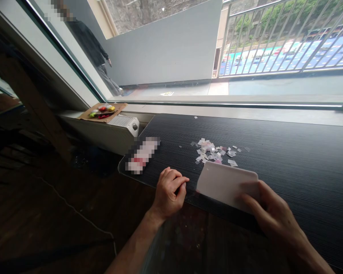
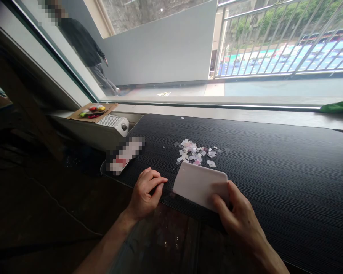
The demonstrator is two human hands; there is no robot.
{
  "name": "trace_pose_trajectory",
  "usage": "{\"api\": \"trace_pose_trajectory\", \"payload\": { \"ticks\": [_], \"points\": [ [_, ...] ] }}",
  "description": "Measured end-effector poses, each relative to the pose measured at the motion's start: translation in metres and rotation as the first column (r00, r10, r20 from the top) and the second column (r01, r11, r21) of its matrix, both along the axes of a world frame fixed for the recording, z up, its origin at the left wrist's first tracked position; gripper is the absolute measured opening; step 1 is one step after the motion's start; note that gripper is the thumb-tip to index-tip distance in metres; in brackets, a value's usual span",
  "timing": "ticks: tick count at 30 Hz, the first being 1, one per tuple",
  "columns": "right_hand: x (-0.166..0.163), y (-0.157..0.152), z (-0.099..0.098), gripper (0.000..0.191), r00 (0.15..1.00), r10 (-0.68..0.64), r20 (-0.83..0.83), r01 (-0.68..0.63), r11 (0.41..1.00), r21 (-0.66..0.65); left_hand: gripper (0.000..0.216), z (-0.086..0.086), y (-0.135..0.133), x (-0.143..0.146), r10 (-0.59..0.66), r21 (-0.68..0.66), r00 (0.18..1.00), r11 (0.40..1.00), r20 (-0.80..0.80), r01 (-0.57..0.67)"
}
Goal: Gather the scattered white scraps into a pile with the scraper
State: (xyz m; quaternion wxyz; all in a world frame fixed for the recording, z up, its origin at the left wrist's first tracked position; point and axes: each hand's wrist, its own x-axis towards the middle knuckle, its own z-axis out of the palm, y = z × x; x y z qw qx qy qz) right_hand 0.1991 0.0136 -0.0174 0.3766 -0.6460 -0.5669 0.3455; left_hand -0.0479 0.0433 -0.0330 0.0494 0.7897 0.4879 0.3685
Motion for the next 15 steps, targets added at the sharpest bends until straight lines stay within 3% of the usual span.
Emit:
{"api": "trace_pose_trajectory", "payload": {
  "ticks": [15],
  "points": [
    [0.0021, -0.0072, -0.0009, 0.018, 0.981, 0.179, -0.074, -0.178, 0.984, 0.022, 0.021, -0.0033, 0.0019, 0.0006, 0.021, 0.027, 1.0, 0.999, -0.02, -0.021]
  ]
}}
